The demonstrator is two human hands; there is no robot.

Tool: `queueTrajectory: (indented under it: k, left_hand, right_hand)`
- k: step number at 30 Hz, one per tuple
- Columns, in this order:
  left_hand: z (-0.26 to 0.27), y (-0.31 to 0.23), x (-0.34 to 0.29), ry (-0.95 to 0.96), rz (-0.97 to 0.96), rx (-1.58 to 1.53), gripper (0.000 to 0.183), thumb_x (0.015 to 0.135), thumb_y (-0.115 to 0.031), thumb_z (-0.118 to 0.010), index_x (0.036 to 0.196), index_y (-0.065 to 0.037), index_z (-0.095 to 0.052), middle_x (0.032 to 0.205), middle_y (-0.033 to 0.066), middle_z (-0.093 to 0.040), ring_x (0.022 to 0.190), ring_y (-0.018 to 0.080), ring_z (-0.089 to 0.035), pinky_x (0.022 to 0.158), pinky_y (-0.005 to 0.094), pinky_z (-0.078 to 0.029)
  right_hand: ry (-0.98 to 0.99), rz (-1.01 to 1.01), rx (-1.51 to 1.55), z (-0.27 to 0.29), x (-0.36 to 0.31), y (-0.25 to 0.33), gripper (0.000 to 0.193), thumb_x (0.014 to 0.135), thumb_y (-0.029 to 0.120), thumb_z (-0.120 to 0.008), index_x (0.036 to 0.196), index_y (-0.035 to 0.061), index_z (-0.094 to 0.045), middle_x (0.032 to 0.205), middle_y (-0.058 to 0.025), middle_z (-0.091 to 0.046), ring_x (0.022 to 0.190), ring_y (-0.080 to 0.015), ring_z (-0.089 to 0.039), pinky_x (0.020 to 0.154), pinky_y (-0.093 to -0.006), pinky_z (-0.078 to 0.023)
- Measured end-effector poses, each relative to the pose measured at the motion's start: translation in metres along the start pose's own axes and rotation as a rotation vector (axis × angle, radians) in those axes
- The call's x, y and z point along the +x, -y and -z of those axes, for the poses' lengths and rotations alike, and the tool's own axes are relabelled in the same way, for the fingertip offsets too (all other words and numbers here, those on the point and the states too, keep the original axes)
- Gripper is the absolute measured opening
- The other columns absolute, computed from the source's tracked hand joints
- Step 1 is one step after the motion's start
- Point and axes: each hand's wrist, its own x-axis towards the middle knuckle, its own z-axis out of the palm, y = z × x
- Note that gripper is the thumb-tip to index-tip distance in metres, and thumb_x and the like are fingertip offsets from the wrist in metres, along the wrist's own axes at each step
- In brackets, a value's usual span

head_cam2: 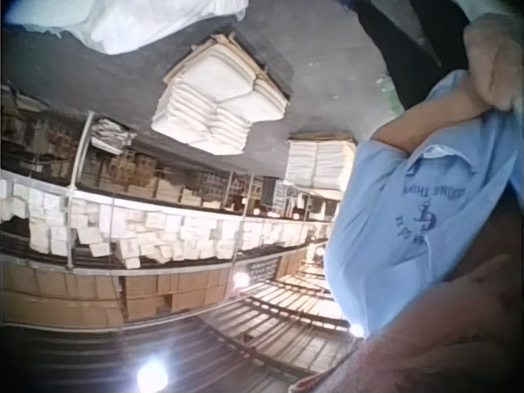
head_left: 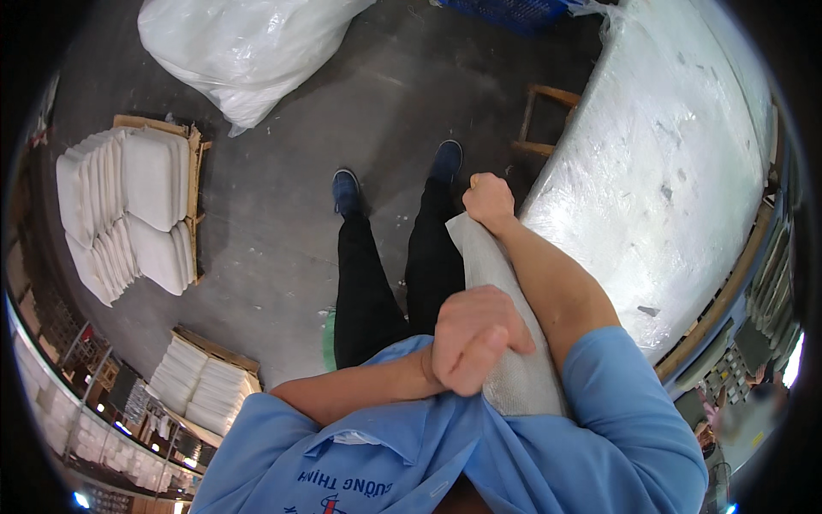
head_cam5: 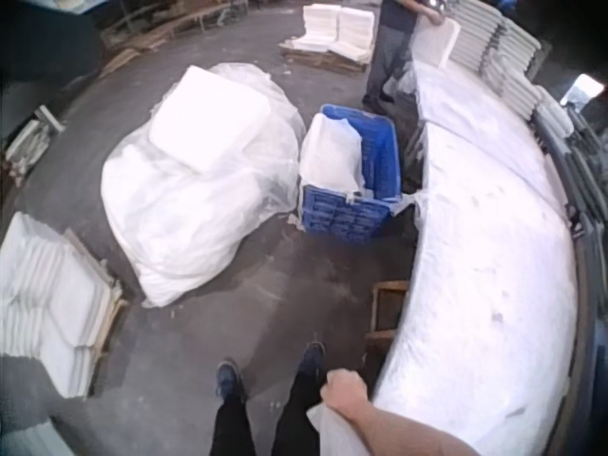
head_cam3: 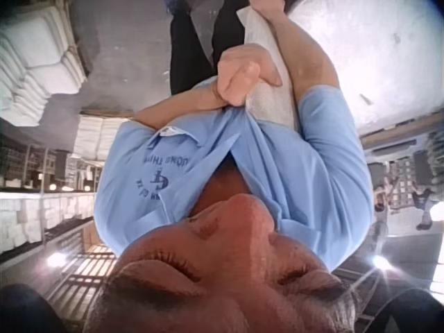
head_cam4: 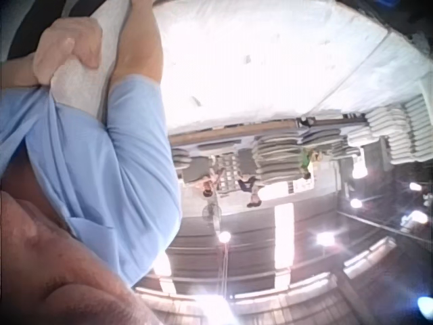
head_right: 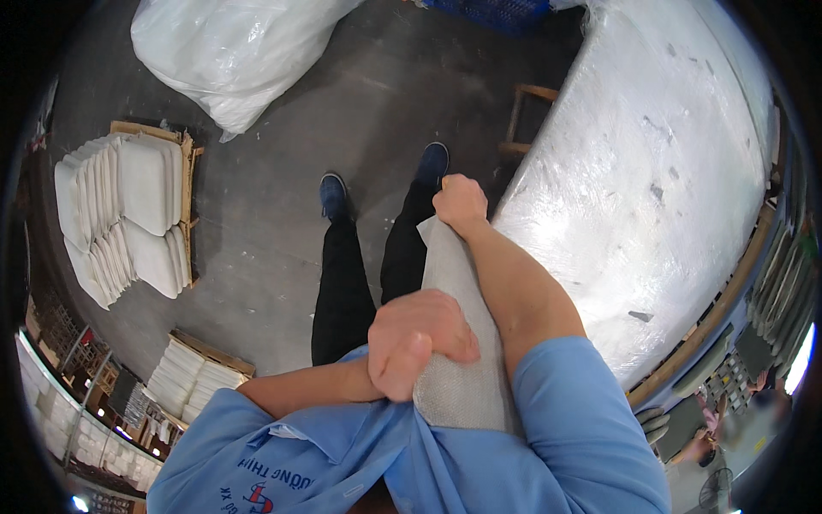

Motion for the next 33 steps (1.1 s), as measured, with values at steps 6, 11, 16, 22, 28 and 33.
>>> queueTrajectory:
  k: [6,11,16,22,28,33]
  left_hand:
    - [0.011,0.046,-0.005,-0.091,0.263,-0.083,0.059,0.108,-0.027,-0.032,0.076,0.004,-0.071,0.079,0.0191,-0.072,0.075,0.0302,-0.069,0.075,0.0397,-0.055]
    - [0.020,0.100,-0.009,-0.187,0.347,-0.175,0.066,0.110,-0.033,-0.029,0.073,0.004,-0.070,0.077,0.0174,-0.070,0.075,0.0285,-0.066,0.078,0.0393,-0.054]
    - [0.030,0.160,-0.007,-0.388,0.429,-0.106,0.070,0.111,-0.038,-0.028,0.070,0.003,-0.068,0.077,0.0161,-0.070,0.082,0.0253,-0.065,0.081,0.0381,-0.052]
    - [0.038,0.189,-0.017,-0.855,1.169,-0.396,0.048,0.107,-0.046,-0.051,0.125,-0.004,-0.065,0.113,0.0118,-0.072,0.102,0.0238,-0.068,0.097,0.0402,-0.052]
    - [0.035,0.213,-0.031,-0.562,1.204,-0.823,0.057,0.103,-0.058,-0.056,0.135,-0.013,-0.065,0.134,0.0107,-0.068,0.120,0.0281,-0.065,0.103,0.0458,-0.053]
    - [0.036,0.219,-0.037,-0.519,1.220,-0.992,0.052,0.103,-0.055,-0.060,0.132,-0.013,-0.068,0.125,0.0077,-0.072,0.110,0.0258,-0.069,0.097,0.0446,-0.057]
  right_hand:
    - [0.084,-0.045,0.007,0.004,0.000,0.003,0.019,0.084,0.014,-0.061,0.095,0.0046,-0.075,0.105,-0.0252,-0.074,0.105,-0.0446,-0.070,0.094,-0.0512,-0.055]
    - [0.124,-0.076,-0.003,0.012,0.000,0.008,0.023,0.085,0.014,-0.062,0.099,0.0044,-0.077,0.108,-0.0248,-0.075,0.108,-0.0434,-0.071,0.097,-0.0501,-0.055]
    - [0.122,-0.066,0.024,0.008,0.001,0.000,0.023,0.084,0.013,-0.063,0.099,0.0038,-0.078,0.106,-0.0254,-0.075,0.106,-0.0432,-0.072,0.097,-0.0498,-0.056]
    - [0.047,-0.085,0.005,-0.002,0.001,-0.004,0.017,0.081,0.011,-0.062,0.090,0.0041,-0.075,0.100,-0.0257,-0.074,0.102,-0.0436,-0.072,0.093,-0.0505,-0.056]
    - [0.081,-0.076,0.024,0.004,-0.002,0.002,0.020,0.083,0.011,-0.062,0.095,0.0051,-0.077,0.105,-0.0254,-0.075,0.105,-0.0428,-0.072,0.095,-0.0498,-0.056]
    - [0.133,-0.079,0.049,0.007,0.000,-0.003,0.022,0.085,0.014,-0.062,0.099,0.0038,-0.077,0.106,-0.0255,-0.075,0.107,-0.0427,-0.071,0.098,-0.0493,-0.055]
